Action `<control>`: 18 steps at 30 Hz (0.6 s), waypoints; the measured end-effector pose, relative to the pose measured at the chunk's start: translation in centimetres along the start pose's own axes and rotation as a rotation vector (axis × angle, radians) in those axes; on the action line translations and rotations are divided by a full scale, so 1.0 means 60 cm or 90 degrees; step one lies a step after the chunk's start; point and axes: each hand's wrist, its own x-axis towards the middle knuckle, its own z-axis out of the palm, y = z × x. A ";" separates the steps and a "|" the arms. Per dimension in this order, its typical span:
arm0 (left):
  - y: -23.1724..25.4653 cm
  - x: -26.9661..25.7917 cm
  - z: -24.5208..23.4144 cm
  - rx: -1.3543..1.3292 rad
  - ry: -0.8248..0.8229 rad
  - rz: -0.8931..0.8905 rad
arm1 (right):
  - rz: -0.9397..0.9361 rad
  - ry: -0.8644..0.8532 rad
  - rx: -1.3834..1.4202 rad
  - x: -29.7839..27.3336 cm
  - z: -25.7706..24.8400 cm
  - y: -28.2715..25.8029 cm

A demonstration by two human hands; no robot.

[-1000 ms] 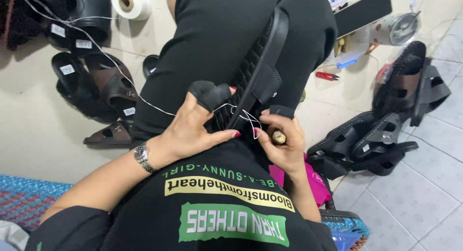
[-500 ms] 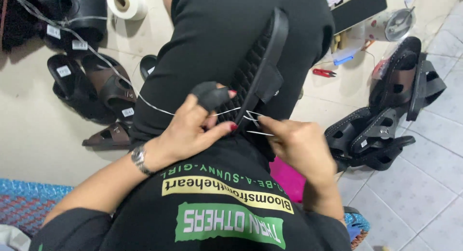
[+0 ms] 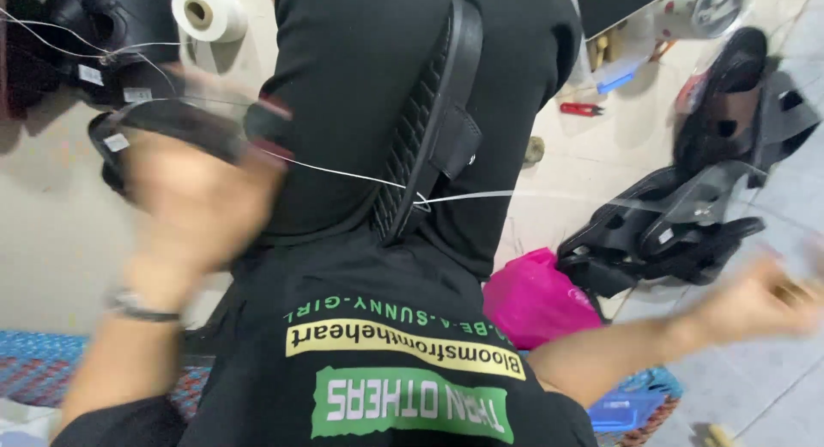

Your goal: Hand-stitching the components of a black sandal using a stitching awl and thread

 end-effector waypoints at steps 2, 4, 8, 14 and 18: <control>0.039 -0.008 0.053 -0.079 -0.082 0.039 | 0.056 -0.189 0.153 -0.002 0.093 -0.186; 0.060 -0.002 0.063 -0.161 -0.160 0.082 | 0.098 -0.367 0.314 0.009 0.130 -0.327; 0.059 0.013 0.038 -0.585 -0.506 -0.165 | 0.049 -0.598 0.628 0.028 0.159 -0.384; 0.077 -0.001 0.092 -0.197 -0.136 0.057 | 0.598 -0.483 1.335 -0.010 0.200 -0.397; 0.061 -0.049 0.097 -0.078 -0.262 0.056 | 0.598 -0.353 0.994 -0.004 0.205 -0.420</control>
